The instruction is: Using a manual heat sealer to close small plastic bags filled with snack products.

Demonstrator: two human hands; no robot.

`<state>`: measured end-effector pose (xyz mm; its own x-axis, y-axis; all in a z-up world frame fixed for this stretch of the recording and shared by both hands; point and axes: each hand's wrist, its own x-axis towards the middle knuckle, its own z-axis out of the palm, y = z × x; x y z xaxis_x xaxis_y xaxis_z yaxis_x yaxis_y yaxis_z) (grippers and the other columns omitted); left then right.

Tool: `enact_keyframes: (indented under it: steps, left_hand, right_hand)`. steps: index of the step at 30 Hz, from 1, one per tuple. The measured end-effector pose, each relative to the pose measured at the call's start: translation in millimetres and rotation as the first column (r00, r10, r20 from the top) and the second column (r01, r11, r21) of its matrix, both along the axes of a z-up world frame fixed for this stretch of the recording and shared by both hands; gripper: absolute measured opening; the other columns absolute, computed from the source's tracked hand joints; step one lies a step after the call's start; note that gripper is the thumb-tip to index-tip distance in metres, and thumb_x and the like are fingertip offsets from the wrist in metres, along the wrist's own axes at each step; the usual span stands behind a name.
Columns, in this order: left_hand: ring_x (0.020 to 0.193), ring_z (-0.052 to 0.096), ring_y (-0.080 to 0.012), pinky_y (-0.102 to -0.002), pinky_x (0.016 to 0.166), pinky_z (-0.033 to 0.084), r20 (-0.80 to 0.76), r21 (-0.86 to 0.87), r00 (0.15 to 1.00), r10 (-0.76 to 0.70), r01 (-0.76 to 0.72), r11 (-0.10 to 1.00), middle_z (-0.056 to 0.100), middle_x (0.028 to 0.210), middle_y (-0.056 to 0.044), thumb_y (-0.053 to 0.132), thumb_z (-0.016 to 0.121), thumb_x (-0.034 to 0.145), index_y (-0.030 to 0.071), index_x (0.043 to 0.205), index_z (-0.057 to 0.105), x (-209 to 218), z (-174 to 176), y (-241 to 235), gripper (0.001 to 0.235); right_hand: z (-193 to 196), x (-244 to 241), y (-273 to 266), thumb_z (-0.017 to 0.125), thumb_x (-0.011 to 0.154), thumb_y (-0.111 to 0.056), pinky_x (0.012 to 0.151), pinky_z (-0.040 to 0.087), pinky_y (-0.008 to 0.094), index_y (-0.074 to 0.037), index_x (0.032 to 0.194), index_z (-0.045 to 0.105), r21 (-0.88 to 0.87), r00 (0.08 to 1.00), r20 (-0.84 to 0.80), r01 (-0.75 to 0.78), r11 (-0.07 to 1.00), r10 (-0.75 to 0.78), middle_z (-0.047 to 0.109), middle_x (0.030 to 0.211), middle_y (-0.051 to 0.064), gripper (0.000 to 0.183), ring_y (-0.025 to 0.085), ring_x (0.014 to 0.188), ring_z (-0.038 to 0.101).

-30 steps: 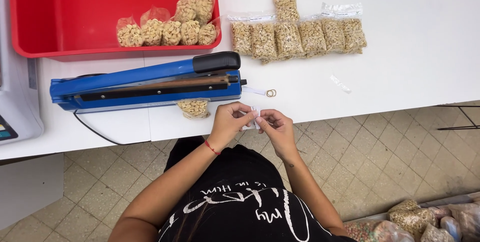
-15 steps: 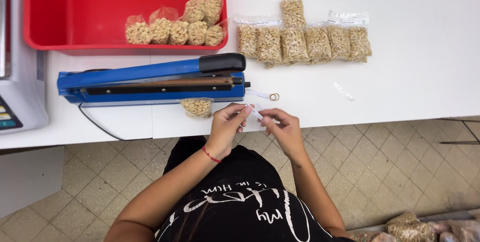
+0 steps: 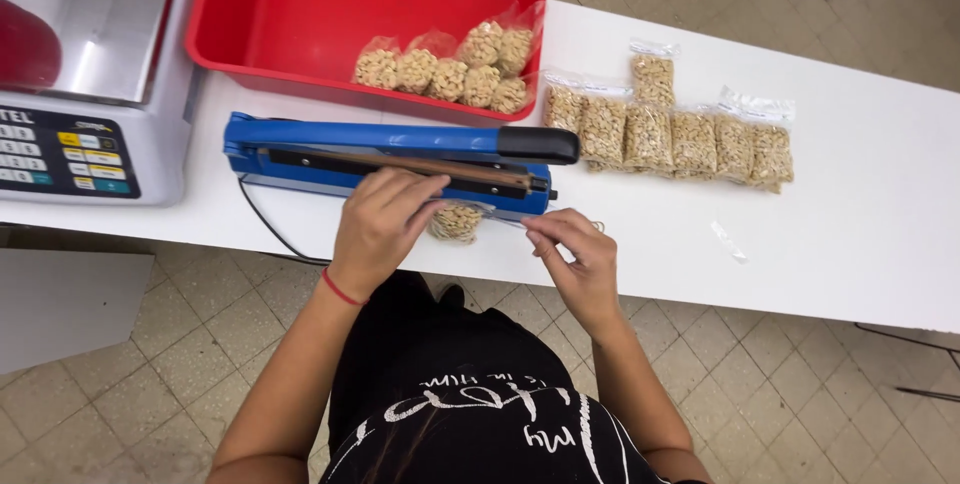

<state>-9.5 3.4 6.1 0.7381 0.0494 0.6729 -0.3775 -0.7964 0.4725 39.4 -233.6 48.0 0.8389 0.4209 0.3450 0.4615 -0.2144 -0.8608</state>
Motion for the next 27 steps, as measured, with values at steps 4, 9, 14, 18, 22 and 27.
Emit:
enact_keyframes:
  steps: [4, 9, 14, 18, 22, 27]
  left_hand:
    - [0.082, 0.068, -0.019, -0.032, 0.073, 0.056, 0.045, 0.075, 0.999, -0.017, 0.014, 0.997, 0.071, 0.085, 0.0, 0.013, 0.073, 0.087, 0.008, 0.108, 0.072, 4.8, -5.1, 7.1, 0.021]
    - [0.086, 0.069, -0.0167, -0.03, 0.078, 0.055, 0.085, 0.232, 0.993, -0.077, 0.056, 0.971, 0.072, 0.086, 0.0, 0.01, 0.071, 0.086, 0.013, 0.091, 0.073, 5.3, -7.9, 15.0, 0.007]
    - [0.09, 0.069, -0.0159, -0.03, 0.081, 0.055, 0.148, 0.277, 0.981, -0.128, 0.083, 0.957, 0.073, 0.095, 0.0, 0.012, 0.069, 0.089, 0.014, 0.092, 0.07, 9.4, 5.5, 24.5, 0.004]
    - [0.088, 0.065, -0.0175, -0.031, 0.079, 0.055, 0.27, 0.331, 0.944, -0.192, 0.097, 0.939, 0.068, 0.094, 0.0, 0.012, 0.072, 0.088, 0.013, 0.084, 0.069, 16.4, -5.8, 31.2, 0.005]
    - [0.089, 0.064, -0.0174, -0.032, 0.08, 0.054, 0.293, 0.343, 0.934, -0.205, 0.098, 0.934, 0.066, 0.09, 0.0, 0.012, 0.073, 0.087, 0.013, 0.081, 0.068, 18.5, -0.2, 34.1, 0.008]
    - [0.095, 0.065, -0.0165, -0.032, 0.084, 0.054, 0.247, 0.342, 0.939, -0.24, 0.148, 0.928, 0.068, 0.088, 0.0, 0.012, 0.074, 0.085, 0.011, 0.084, 0.069, 20.3, 7.2, 37.8, 0.005]
  right_hand:
    - [20.3, 8.5, 14.9, 0.073, 0.081, 0.005, 0.059, 0.057, 0.033, 0.0, 0.101, 0.074, -0.093, 0.989, 0.148, 0.033, 0.995, -0.019, 0.071, 0.076, 0.013, 0.02, 0.024, 0.063, 0.067]
    - [38.4, 14.4, 31.7, 0.069, 0.082, 0.009, 0.059, 0.056, 0.033, -0.001, 0.093, 0.074, -0.205, 0.937, 0.338, -0.017, 0.979, 0.087, 0.071, 0.079, 0.011, 0.015, 0.025, 0.067, 0.065]
    - [47.7, 17.3, 46.1, 0.068, 0.082, 0.009, 0.063, 0.057, 0.034, -0.001, 0.091, 0.073, -0.33, 0.893, 0.409, -0.046, 0.943, 0.186, 0.072, 0.081, 0.011, 0.014, 0.026, 0.072, 0.066]
    - [51.2, 16.4, 53.7, 0.069, 0.083, 0.006, 0.066, 0.057, 0.033, -0.003, 0.089, 0.073, -0.457, 0.856, 0.458, -0.004, 0.889, 0.239, 0.072, 0.083, 0.009, 0.012, 0.025, 0.077, 0.066]
    - [55.3, 14.2, 63.8, 0.069, 0.082, 0.005, 0.066, 0.057, 0.032, -0.002, 0.088, 0.073, -0.494, 0.857, 0.45, 0.005, 0.87, 0.25, 0.072, 0.082, 0.009, 0.01, 0.025, 0.077, 0.066]
    - [41.1, 11.7, 76.3, 0.069, 0.083, 0.002, 0.072, 0.057, 0.034, -0.005, 0.09, 0.072, -0.506, 0.767, 0.566, 0.034, 0.862, 0.302, 0.07, 0.086, 0.008, 0.01, 0.026, 0.082, 0.066]
